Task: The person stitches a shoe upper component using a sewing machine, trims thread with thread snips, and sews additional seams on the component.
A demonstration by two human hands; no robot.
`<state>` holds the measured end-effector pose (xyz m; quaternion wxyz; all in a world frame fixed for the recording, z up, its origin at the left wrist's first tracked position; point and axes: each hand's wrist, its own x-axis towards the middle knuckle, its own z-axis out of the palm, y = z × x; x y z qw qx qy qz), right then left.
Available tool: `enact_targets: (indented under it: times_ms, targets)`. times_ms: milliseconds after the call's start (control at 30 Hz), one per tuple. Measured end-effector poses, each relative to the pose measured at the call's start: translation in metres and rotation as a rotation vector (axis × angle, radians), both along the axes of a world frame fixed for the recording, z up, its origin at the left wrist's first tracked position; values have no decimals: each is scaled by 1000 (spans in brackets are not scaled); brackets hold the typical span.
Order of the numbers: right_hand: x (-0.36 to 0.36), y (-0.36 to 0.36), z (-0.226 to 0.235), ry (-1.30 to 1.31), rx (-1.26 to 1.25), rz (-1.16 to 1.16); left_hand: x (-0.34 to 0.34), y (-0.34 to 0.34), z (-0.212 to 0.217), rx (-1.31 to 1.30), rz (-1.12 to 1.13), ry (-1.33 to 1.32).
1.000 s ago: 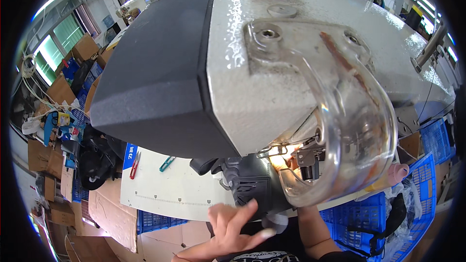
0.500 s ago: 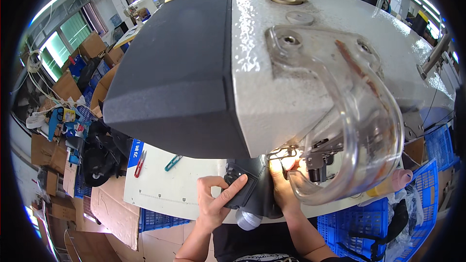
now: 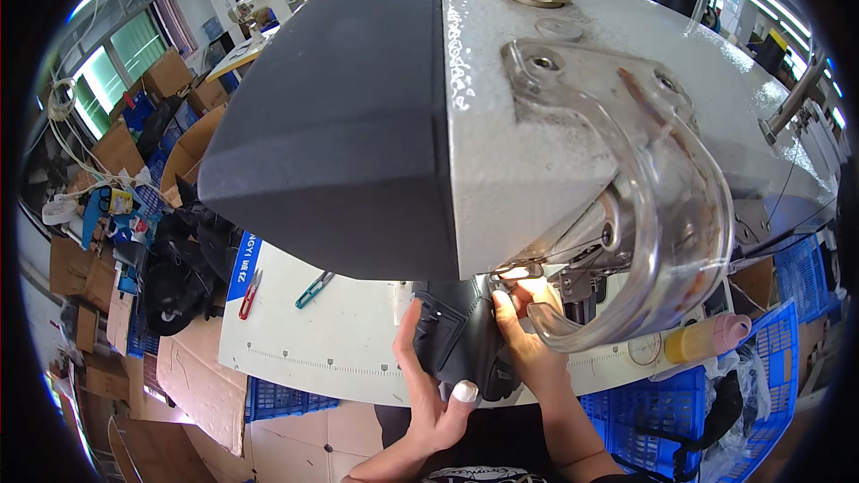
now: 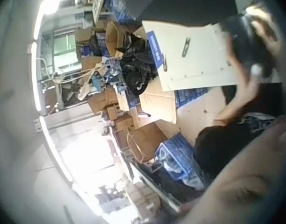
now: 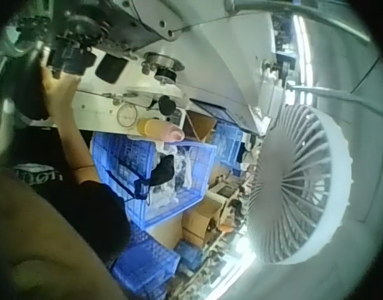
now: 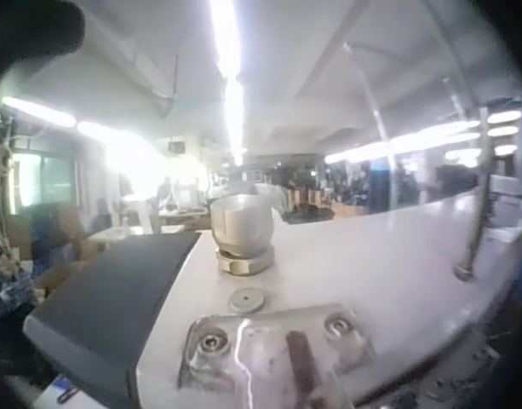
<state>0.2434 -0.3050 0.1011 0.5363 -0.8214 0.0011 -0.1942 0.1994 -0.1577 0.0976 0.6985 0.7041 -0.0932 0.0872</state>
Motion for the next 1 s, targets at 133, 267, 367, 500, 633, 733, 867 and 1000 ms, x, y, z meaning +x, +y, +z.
enact_targets:
  times_ms: [133,267,367,500,633,733,867,1000]
  targets:
    - [-3,-4,6,39,-134,103,7,-6,7,-133,-2,-100]
    - [-3,-6,7,-53,-173,139,7,-6,11,-187,-53,-62]
    - [-4,-7,5,-40,-183,143,9,-4,7,-165,-54,-68]
    - [-4,-12,3,-30,-411,126,8,-2,0,-122,-44,-52]
    - [7,-27,2,-111,-389,-104,9,-6,-4,-131,-27,-69]
    - [26,-36,-2,-240,119,-98,11,-9,-4,-86,18,-122]
    - [47,-62,0,-309,-94,-172,10,-10,-3,-97,23,-133]
    - [50,-76,2,-396,-354,-138,10,-11,-6,-121,27,-120]
